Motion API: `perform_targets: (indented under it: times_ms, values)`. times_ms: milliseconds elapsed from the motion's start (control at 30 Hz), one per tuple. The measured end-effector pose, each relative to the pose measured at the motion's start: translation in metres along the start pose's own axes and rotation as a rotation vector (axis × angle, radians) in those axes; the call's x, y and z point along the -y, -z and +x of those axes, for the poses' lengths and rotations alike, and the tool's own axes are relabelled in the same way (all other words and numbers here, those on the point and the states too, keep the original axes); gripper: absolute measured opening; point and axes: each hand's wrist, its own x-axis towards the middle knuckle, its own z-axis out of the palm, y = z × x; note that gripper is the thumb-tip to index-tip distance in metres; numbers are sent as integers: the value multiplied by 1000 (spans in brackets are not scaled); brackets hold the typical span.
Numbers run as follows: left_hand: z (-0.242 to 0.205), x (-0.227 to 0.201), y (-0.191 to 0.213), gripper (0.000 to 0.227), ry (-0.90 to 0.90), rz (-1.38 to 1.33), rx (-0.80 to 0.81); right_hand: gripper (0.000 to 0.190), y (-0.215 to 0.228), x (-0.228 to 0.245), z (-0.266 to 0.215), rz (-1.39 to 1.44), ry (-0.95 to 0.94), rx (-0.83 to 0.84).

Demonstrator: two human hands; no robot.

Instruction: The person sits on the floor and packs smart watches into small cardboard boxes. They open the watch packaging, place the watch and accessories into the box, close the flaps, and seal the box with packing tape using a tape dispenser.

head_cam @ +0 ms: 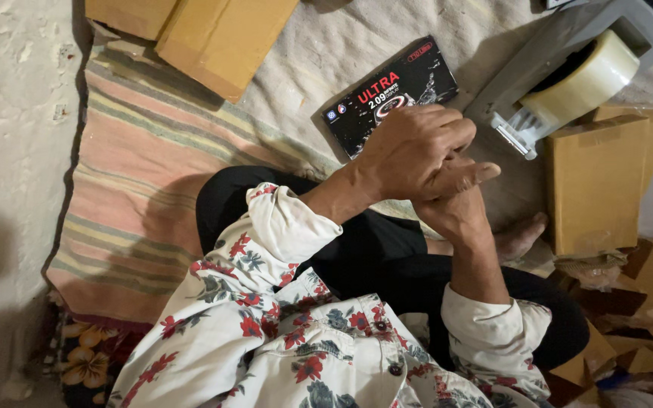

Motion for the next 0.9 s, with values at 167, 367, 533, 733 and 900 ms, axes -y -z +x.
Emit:
perform_targets:
  times_ms: [167,367,533,733,900]
  values:
    - [-1,3,0,65,-34,-38,55,13,-1,-6,1,85,-83,37]
    - [-1,-2,6,62,4,6,51,22,1,5,0,64,-98,25]
    - [2,-7,10,63,-5,-33,72,24,6,14,1,-5,-125,27]
    - [14,2,25,72,51,-309,-152,36,107,-45,-42,-22,56,-410]
    - [16,11,44,50,365,-626,-144,55,181,-164,-87,-69,-321,-519]
